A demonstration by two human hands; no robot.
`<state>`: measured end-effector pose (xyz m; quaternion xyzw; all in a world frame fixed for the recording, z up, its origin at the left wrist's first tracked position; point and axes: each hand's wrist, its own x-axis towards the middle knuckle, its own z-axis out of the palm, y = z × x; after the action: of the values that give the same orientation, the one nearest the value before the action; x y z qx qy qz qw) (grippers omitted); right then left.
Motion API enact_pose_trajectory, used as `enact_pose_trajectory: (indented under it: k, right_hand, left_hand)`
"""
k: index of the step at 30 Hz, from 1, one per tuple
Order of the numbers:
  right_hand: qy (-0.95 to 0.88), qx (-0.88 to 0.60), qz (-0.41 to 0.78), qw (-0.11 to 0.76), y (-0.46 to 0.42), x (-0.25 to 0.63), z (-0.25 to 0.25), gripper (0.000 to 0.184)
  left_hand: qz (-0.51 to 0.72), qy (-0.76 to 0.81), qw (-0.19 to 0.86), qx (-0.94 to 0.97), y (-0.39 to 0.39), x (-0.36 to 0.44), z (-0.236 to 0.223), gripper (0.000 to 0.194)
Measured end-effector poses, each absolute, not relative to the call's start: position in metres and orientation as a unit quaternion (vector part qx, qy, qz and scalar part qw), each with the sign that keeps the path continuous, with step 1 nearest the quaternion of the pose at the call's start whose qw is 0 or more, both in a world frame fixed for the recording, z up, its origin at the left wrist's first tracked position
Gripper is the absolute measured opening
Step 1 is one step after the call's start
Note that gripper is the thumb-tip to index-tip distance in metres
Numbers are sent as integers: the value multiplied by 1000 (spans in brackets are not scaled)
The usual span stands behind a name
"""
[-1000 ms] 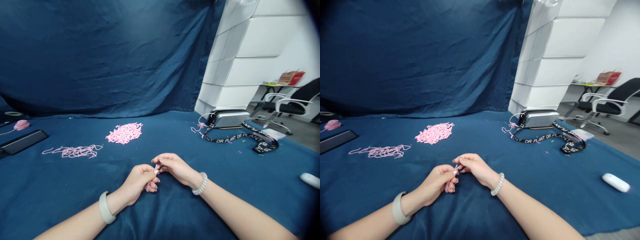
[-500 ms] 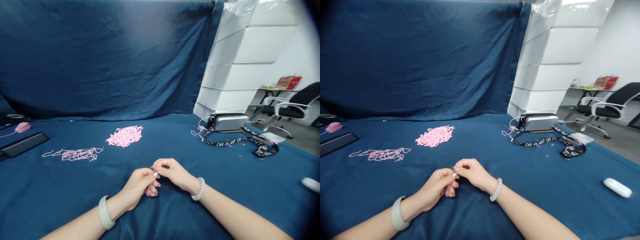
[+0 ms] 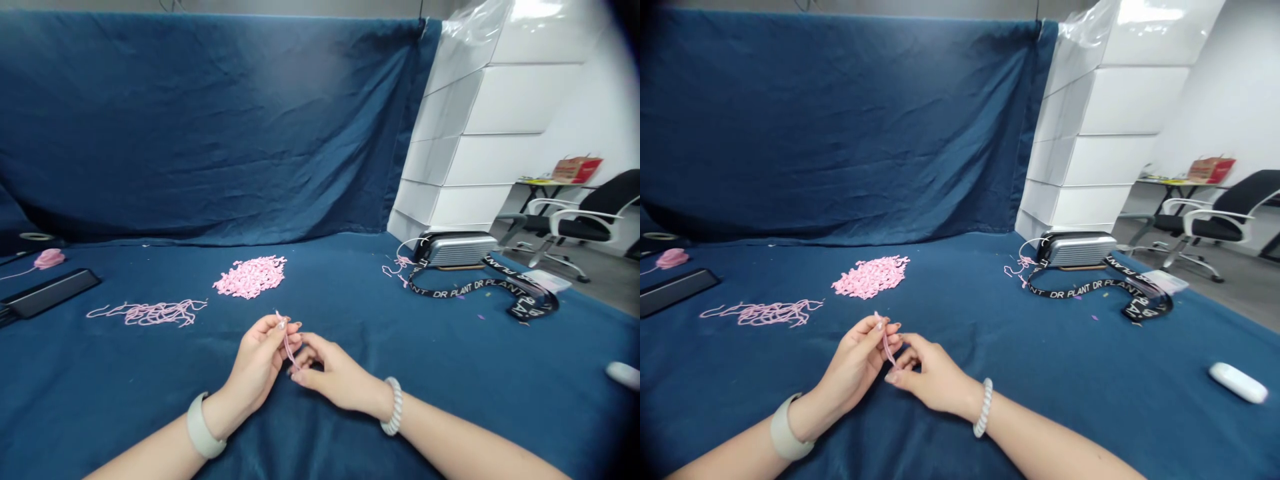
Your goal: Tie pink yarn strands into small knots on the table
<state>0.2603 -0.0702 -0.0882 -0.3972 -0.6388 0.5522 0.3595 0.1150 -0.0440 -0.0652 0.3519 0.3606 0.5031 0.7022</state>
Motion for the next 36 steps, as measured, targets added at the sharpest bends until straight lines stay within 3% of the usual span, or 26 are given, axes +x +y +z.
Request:
enact_pose_trajectory:
  k: [2, 8, 16, 25, 36]
  right_hand:
    - [-667, -442, 499, 334, -71, 259, -89, 24]
    - [-705, -476, 424, 310, -71, 272, -74, 37]
    - [-704, -513, 376, 314, -72, 283, -58, 50]
    - [-755, -470, 323, 323, -77, 280, -56, 25]
    - [-669, -518, 368, 386, -70, 285, -66, 31]
  left_hand:
    - [504, 364, 704, 344, -44, 115, -64, 26]
    - [497, 339, 714, 359, -43, 113, -61, 16]
    - [440, 360, 722, 394, -46, 112, -66, 18]
    - [358, 385, 717, 457, -51, 115, -76, 25]
    - [303, 392, 721, 485, -53, 116, -78, 27]
